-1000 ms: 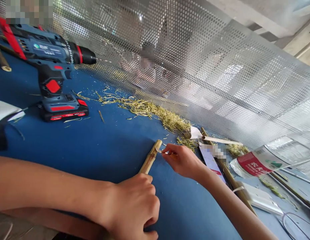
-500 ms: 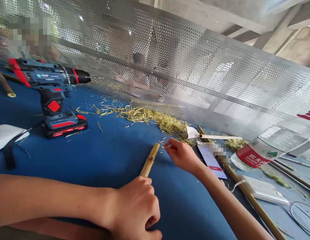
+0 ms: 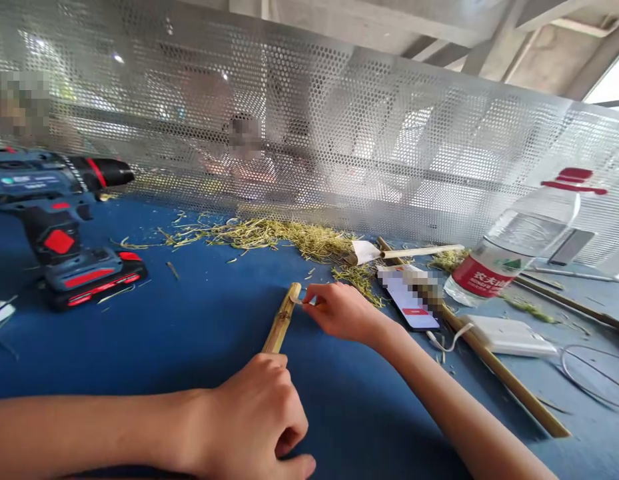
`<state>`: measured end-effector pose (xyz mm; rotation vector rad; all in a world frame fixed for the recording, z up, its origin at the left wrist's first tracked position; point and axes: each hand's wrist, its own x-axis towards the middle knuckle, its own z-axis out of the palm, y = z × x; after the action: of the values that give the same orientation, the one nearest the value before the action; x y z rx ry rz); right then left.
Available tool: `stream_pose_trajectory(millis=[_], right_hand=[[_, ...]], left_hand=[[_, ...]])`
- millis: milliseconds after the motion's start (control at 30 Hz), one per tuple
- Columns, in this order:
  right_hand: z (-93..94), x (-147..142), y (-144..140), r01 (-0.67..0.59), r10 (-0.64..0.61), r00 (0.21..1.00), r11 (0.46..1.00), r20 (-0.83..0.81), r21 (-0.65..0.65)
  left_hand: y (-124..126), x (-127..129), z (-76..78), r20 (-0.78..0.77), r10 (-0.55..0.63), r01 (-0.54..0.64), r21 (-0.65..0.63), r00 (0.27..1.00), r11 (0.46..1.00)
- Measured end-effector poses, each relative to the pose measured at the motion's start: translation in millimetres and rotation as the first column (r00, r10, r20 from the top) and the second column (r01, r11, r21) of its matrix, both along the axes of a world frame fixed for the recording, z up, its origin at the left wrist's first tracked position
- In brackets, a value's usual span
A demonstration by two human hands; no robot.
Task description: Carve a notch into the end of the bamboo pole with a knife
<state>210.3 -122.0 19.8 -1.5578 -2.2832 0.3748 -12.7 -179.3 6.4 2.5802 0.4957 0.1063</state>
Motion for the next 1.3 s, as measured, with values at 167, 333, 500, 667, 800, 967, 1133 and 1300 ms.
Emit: stream_pose_trajectory(millis=[167,333,500,667,800,967,1133,1300], right_hand=[[1.3,-10.1,-6.5,0.038,-0.043,0.996,0.997,0.074,0.068],[1.7,-15.1,2.1,0.082,-0.095,0.987,0.991,0.126,0.108],[-3.1,-15.1,15.4,0.125,-0.143,0.984,0.980,0.110,0.153],[-11.8,-3.0,23.3,0.170,-0.190,0.978,0.967,0.091,0.188],[-10.9,9.7,27.0,0.221,-0.231,0.973,0.950,0.019,0.222],[-11.0,14.1,17.4,0.148,-0.138,0.988,0.972,-0.066,0.182],[-17.9,19.1,8.6,0.106,-0.090,0.990,0.980,-0.105,0.167],[-19.5,24.6,8.6,0.103,-0.092,0.994,0.977,-0.065,0.186]], left_hand=[[-0.5,0.7,-4.7,0.010,0.017,-0.017,0.009,1.000,1.000],[1.7,2.3,-6.1,-0.034,-0.002,0.003,0.008,0.999,1.000],[3.3,3.8,-9.8,-0.005,0.005,-0.005,-0.006,1.000,1.000],[3.0,2.2,-11.4,0.021,-0.001,0.001,-0.001,1.000,1.000],[1.8,1.5,-10.8,0.025,0.014,-0.014,0.025,1.000,1.000],[3.2,-2.8,-6.7,0.062,0.014,-0.012,-0.032,0.998,0.999],[6.0,-16.6,1.5,0.073,0.039,-0.040,0.008,0.997,0.999],[9.8,-22.8,1.8,0.098,-0.032,0.024,0.082,0.995,0.996]])
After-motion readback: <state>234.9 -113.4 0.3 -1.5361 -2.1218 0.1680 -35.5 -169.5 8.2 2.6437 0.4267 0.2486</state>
